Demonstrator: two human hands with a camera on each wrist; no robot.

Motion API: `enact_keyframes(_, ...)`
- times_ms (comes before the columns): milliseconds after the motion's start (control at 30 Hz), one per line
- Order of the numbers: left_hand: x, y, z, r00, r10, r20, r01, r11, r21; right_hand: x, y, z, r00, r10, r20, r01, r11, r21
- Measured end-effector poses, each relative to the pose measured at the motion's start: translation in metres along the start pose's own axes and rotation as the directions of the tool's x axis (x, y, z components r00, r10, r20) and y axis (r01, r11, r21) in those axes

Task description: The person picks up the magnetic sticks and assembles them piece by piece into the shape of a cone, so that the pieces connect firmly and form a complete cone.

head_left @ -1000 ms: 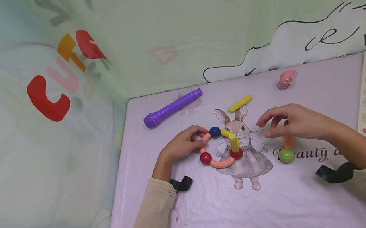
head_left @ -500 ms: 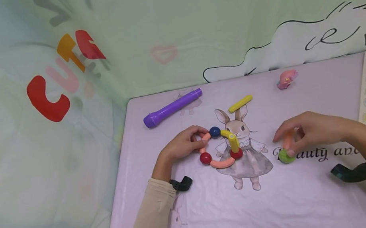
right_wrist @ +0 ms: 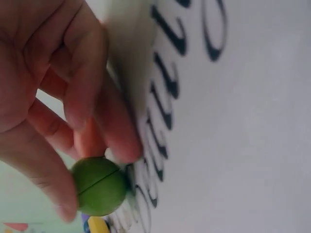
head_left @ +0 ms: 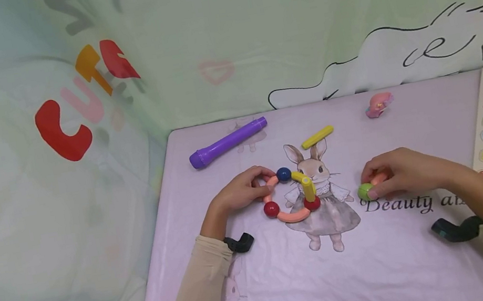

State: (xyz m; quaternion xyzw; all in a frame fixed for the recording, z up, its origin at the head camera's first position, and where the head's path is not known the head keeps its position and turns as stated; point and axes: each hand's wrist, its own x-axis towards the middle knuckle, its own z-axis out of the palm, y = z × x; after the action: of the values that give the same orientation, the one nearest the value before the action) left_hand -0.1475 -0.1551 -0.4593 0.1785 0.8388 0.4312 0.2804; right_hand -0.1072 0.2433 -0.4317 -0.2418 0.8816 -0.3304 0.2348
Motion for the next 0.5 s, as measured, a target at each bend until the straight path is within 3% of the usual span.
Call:
enact_keyframes(133, 0.000, 0.000, 0.000, 1.000, 0.000, -0.003, 0.000, 1.000, 0.003, 0.007, 0.003, -0.001, 0.992, 0.112, 0.061, -0.120, 0.982, 0.146)
enact_keyframes(267, 0.000, -0.001, 0.000, 1.000, 0.000, -0.006, 0.000, 1.000, 0.004, 0.013, 0.010, -0.004, 0.979, 0.204, 0.024, -0.203, 0.941, 0.271)
enact_keyframes(400, 0.001, -0.002, 0.001, 1.000, 0.000, -0.009, 0.000, 1.000, 0.011, 0.016, 0.018, -0.006, 0.965, 0.262, 0.004, -0.245, 0.896, 0.370)
enact_keyframes(500, 0.001, -0.002, 0.001, 1.000, 0.000, -0.012, 0.000, 1.000, 0.015, 0.017, 0.022, -0.007, 0.963, 0.269, 0.019, -0.254, 0.881, 0.400)
